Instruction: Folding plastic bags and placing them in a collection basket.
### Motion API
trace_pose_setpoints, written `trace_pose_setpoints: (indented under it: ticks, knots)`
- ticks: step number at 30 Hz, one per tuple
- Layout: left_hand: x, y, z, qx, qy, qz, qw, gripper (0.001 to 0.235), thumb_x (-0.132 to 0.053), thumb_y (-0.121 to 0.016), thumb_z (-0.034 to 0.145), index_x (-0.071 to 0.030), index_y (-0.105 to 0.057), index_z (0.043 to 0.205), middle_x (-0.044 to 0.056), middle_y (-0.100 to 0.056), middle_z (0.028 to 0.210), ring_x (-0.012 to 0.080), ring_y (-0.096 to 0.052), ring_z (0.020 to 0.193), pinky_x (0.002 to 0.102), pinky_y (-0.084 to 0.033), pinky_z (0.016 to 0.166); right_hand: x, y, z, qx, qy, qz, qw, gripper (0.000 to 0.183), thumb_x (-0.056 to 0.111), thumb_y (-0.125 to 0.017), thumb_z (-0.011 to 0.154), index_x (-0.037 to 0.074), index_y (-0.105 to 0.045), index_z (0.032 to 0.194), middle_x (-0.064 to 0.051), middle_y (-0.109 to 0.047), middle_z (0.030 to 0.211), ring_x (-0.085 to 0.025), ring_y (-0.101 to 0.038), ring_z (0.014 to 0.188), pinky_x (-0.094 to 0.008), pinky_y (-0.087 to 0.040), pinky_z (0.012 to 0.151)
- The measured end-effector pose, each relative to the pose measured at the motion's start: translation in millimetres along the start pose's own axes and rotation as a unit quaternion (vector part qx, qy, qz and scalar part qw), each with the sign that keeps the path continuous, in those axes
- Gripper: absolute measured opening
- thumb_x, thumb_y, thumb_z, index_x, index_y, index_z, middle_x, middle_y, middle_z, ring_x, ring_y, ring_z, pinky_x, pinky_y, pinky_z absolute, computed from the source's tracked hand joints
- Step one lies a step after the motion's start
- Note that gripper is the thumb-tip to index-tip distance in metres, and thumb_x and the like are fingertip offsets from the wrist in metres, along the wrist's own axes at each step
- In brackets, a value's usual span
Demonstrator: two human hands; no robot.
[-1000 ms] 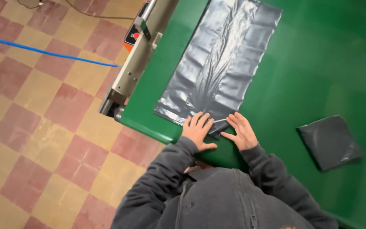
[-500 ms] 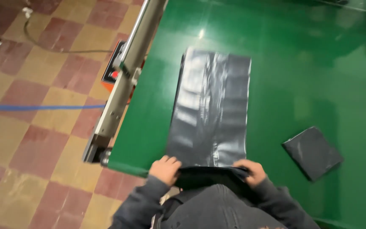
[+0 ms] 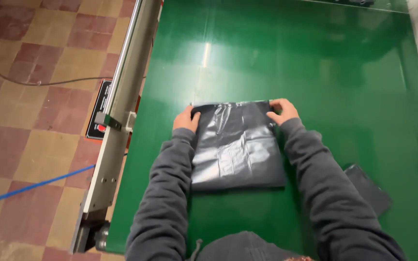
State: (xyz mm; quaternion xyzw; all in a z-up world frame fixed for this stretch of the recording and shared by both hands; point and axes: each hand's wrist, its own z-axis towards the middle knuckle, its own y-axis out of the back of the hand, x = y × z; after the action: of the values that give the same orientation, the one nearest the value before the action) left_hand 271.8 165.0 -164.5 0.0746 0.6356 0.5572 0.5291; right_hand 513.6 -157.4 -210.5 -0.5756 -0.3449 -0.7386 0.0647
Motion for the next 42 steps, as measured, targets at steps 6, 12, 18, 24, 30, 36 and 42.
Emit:
trace_pose_setpoints:
  ticks: [6,12,18,24,30,36,42]
  knots:
    - [-106,69,-27,-0.083,-0.104,0.163,0.978,0.056,-0.037,-0.074,0.082,-0.001,-0.062,0.124,0.019,-0.068,0.118,0.0433,-0.063,0.104,0.048,-0.047,0.077,47,-16,55,0.161,-0.058,-0.244,0.955,0.068,0.032,-0.089,0.067,0.008,-0.061,0.124,-0.018,-0.062,0.12,-0.037,-0.062,0.111,-0.046,-0.052,0.096]
    - [-62,-4,-104,0.309,0.284,-0.471,0.776,0.079,-0.069,-0.049,0.089,-0.002,-0.051,0.132,0.013,-0.064,0.136,0.0342,-0.063,0.122,0.046,-0.047,0.096,87,-19,14,0.235,-0.005,-0.344,0.909,0.034,0.025,-0.081,0.075,0.009,-0.069,0.103,-0.015,-0.068,0.106,-0.037,-0.061,0.105,-0.047,-0.048,0.089]
    - [-5,60,-144,0.236,0.336,-0.671,0.617,0.105,-0.084,-0.035,0.091,0.003,-0.043,0.15,0.02,-0.056,0.148,0.033,-0.056,0.133,0.048,-0.042,0.11,164,13,-164,0.031,0.256,-0.152,0.954,0.032,0.005,-0.076,0.07,0.012,-0.066,0.1,-0.007,-0.068,0.099,-0.032,-0.062,0.093,-0.045,-0.045,0.083]
    - [-37,102,-211,0.086,0.095,-0.442,0.888,0.1,-0.063,-0.078,0.084,-0.005,-0.03,0.151,0.018,-0.04,0.151,0.0366,-0.043,0.139,0.046,-0.043,0.099,128,-5,-242,0.04,0.261,-0.222,0.939,0.033,0.002,-0.073,0.065,0.01,-0.066,0.097,-0.001,-0.07,0.102,-0.027,-0.064,0.098,-0.041,-0.047,0.081]
    - [-97,142,-232,0.217,-0.31,0.203,0.903,0.051,-0.039,-0.072,0.079,-0.005,-0.063,0.115,0.017,-0.064,0.117,0.0368,-0.056,0.115,0.049,-0.048,0.087,233,0,-244,0.077,0.265,-0.215,0.937,0.062,0.005,-0.07,0.054,-0.006,-0.061,0.115,-0.022,-0.059,0.124,-0.042,-0.054,0.124,-0.053,-0.045,0.104]
    - [-114,90,-229,0.455,-0.311,0.042,0.834,0.03,-0.043,-0.067,0.098,-0.016,-0.079,0.099,0.009,-0.076,0.095,0.0324,-0.071,0.087,0.043,-0.054,0.075,154,-78,-314,0.128,0.284,-0.086,0.946,0.058,0.005,-0.07,0.077,0.0,-0.058,0.133,-0.02,-0.06,0.137,-0.04,-0.053,0.133,-0.051,-0.039,0.116]
    - [-77,-4,-164,0.552,0.057,-0.186,0.811,0.045,-0.049,-0.056,0.1,-0.008,-0.075,0.102,0.012,-0.076,0.094,0.0265,-0.073,0.085,0.037,-0.056,0.074,68,-84,-374,0.025,-0.059,0.278,0.959,0.037,0.003,-0.055,0.102,0.003,-0.061,0.139,-0.01,-0.072,0.132,-0.022,-0.066,0.124,-0.041,-0.047,0.114]
